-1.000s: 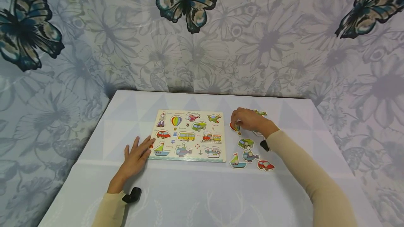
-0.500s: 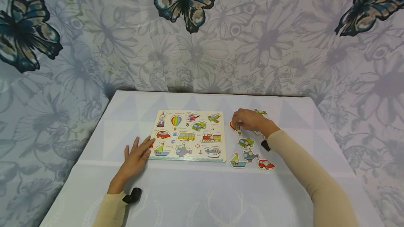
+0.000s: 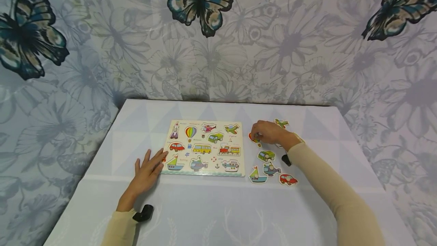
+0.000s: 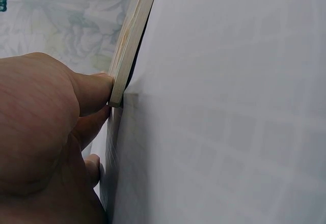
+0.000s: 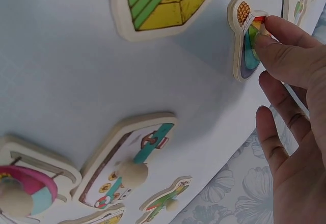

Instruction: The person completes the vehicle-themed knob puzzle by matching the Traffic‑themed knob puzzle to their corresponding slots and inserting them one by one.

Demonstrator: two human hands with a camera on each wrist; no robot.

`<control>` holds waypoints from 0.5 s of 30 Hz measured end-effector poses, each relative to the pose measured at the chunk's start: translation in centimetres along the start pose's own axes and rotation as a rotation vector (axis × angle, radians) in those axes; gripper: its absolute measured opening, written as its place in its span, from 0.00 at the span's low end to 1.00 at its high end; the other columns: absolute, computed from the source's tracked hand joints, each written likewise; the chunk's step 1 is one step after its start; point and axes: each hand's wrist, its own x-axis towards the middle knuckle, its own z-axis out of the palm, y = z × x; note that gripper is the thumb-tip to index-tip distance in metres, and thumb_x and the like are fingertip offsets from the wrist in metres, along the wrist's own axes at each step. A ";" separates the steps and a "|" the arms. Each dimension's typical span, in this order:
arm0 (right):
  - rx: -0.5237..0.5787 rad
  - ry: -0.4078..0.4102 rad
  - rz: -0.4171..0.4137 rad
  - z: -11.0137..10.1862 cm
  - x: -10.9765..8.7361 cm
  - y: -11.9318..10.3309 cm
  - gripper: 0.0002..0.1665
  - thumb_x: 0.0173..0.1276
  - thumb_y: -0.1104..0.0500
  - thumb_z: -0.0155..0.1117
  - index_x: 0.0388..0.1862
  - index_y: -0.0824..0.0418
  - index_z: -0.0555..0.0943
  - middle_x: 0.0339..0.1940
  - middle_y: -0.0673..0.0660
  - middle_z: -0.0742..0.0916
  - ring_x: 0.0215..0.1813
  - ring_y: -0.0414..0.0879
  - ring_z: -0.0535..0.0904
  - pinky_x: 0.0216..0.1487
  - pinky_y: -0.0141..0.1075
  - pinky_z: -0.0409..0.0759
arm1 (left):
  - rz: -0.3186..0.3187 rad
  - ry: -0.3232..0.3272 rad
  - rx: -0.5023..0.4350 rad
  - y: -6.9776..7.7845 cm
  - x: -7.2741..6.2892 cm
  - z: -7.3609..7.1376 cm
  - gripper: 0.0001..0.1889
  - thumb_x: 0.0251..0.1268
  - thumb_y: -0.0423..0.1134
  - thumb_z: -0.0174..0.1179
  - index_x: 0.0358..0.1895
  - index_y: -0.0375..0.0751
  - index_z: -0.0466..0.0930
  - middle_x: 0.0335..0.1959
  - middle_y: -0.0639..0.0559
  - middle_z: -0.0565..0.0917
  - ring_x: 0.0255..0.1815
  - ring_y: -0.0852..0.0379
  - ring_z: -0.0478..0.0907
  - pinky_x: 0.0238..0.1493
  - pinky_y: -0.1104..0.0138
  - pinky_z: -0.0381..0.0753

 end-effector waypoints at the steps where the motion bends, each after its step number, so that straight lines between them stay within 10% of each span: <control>1: 0.001 0.006 -0.007 0.0 0.0 0.0 0.09 0.67 0.64 0.70 0.34 0.48 0.88 0.41 0.43 0.87 0.45 0.43 0.79 0.47 0.42 0.80 | 0.002 0.000 -0.001 0.0 0.0 0.0 0.24 0.77 0.36 0.51 0.74 0.45 0.68 0.78 0.40 0.62 0.80 0.26 0.37 0.70 0.30 0.24; 15: 0.069 0.002 -0.030 0.2 0.1 -0.2 0.08 0.68 0.68 0.67 0.37 0.55 0.87 0.39 0.48 0.86 0.44 0.43 0.82 0.47 0.42 0.81 | 0.001 -0.003 0.003 0.0 0.1 0.0 0.24 0.77 0.35 0.52 0.74 0.45 0.68 0.78 0.40 0.62 0.80 0.26 0.37 0.70 0.30 0.24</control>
